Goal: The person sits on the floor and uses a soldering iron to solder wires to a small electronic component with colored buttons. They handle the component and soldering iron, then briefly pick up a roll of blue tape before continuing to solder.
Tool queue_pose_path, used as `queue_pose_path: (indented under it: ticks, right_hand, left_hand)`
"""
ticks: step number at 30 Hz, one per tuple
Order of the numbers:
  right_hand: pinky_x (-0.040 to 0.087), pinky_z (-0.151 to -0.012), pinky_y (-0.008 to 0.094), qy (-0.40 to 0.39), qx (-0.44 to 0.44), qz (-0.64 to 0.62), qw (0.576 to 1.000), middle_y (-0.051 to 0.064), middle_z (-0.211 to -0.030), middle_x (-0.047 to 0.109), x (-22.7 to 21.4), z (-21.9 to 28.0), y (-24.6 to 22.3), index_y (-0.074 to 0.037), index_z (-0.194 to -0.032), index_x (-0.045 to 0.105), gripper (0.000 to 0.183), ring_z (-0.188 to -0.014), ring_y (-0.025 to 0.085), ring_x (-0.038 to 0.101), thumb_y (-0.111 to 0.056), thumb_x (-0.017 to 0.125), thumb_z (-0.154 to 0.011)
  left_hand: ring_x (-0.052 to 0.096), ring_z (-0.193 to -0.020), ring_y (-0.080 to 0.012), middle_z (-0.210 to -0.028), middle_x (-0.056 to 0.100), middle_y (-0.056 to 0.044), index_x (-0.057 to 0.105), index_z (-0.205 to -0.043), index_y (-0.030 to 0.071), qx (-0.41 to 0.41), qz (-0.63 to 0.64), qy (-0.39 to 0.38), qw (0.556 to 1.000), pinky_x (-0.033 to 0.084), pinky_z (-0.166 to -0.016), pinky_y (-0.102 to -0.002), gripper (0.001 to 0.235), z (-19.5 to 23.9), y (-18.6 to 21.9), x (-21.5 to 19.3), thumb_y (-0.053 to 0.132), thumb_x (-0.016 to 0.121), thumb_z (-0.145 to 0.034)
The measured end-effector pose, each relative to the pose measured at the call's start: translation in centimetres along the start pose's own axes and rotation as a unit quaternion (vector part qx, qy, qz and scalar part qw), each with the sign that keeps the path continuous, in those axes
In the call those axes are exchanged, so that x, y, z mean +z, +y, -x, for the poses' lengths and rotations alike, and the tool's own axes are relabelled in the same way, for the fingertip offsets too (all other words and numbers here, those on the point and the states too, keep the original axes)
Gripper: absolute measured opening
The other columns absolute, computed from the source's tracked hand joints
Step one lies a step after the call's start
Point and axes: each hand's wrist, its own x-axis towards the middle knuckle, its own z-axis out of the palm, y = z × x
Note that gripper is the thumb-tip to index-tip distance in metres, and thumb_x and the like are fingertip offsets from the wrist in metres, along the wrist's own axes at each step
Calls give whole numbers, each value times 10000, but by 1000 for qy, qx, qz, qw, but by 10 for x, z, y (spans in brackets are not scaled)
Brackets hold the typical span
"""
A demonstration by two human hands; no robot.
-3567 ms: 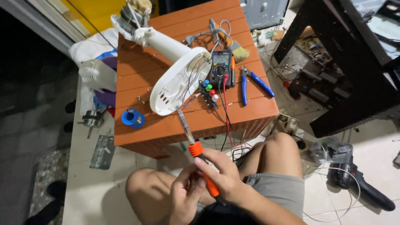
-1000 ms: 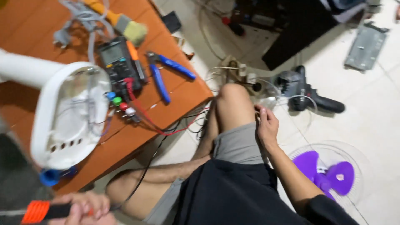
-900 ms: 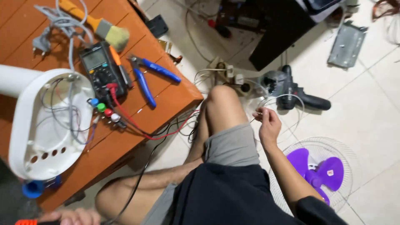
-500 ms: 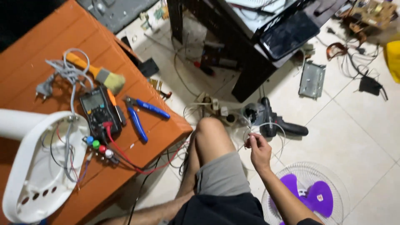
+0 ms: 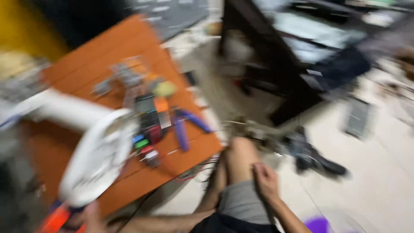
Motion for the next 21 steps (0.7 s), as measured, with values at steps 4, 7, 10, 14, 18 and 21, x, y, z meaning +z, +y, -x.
queue_pose_path:
  ticks: [4, 7, 10, 14, 18, 21]
  right_hand:
    - [488, -835, 317, 31, 123, -33, 991, 76, -975, 767, 2, -7, -15, -62, -1045, 787, 264, -921, 165, 653, -259, 612, -1043]
    - [478, -878, 306, 54, 88, -15, 995, 81, -1000, 753, 6, -11, 0, -49, -1078, 770, 274, -959, 157, 646, -261, 600, -1112]
    - [474, -933, 285, 67, 75, -3, 995, 63, -1023, 750, 4, -10, 4, -67, -1083, 761, 262, -1002, 144, 657, -254, 590, -1147]
    - [471, -917, 273, 77, 61, -20, 995, 61, -1012, 736, 4, -10, 16, -60, -1079, 750, 239, -973, 123, 637, -222, 598, -1165]
    - [484, -877, 233, 96, 64, -83, 990, 65, -984, 709, 10, -10, 16, -23, -1081, 724, 219, -910, 85, 599, -190, 614, -1171]
    - [475, -886, 276, 77, 67, -27, 994, 84, -1008, 725, 4, -13, 8, -45, -1092, 742, 228, -940, 136, 622, -213, 605, -1164]
  left_hand:
    - [629, -848, -224, -969, 698, -93, 732, -1233, 75, -27, -112, 125, 985, 495, -819, -369, 327, -21, 82, 19, 215, 808, -948]
    - [657, -799, -182, -903, 730, -52, 756, -1181, 96, -55, -107, 133, 984, 509, -780, -337, 303, -26, 111, 21, 270, 783, -934]
    - [674, -699, -171, -849, 737, -51, 742, -1163, 106, -100, -91, 135, 982, 530, -708, -332, 282, -26, 128, 21, 279, 747, -940]
    - [440, -387, -127, -585, 533, -59, 643, -1178, 36, -155, 45, 151, 975, 430, -374, -309, 231, -31, 141, 20, 176, 659, -995]
    - [392, -365, -122, -556, 492, -64, 611, -1178, 24, -155, 78, 151, 973, 396, -363, -301, 233, -31, 136, 22, 172, 647, -1003]
    - [419, -377, -123, -617, 540, -68, 627, -1175, 19, -148, 68, 151, 975, 404, -361, -299, 232, -31, 136, 23, 172, 658, -1003]
